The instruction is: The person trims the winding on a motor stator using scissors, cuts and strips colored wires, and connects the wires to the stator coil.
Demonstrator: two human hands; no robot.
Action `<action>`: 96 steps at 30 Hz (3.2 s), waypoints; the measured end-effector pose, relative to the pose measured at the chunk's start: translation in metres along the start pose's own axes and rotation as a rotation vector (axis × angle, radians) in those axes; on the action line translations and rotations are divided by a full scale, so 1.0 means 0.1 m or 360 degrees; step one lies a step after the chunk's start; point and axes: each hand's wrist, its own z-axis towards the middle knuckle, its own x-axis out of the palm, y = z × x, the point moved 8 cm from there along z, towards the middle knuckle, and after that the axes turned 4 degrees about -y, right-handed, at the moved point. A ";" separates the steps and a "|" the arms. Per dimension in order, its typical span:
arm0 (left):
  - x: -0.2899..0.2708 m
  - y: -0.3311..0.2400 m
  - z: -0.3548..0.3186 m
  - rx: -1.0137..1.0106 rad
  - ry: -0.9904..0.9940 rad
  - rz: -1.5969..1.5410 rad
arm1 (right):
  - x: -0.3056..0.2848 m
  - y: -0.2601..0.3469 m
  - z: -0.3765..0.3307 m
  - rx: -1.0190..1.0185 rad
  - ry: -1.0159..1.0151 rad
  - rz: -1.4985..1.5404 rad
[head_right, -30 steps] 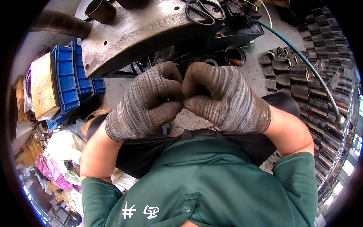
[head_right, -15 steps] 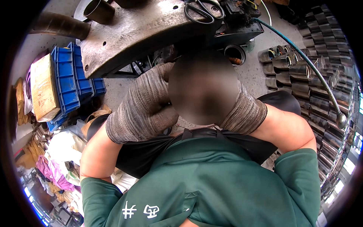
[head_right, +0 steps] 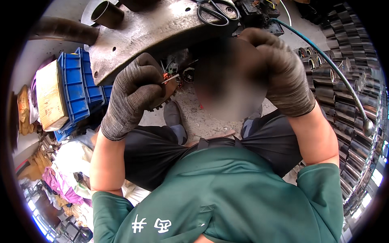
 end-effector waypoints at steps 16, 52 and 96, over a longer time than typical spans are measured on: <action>-0.70 -0.23 0.27 0.0386 -0.0806 -0.0133 | 0.39 -0.26 -0.05 -0.0878 0.0764 -0.1919; -1.56 0.75 0.54 -0.0096 -0.0947 0.0160 | 0.09 -1.16 -0.02 0.0040 0.1099 -0.2666; -1.85 0.95 0.49 -0.0260 -0.1216 0.0065 | -1.74 0.13 3.48 0.0461 -0.0923 -0.2030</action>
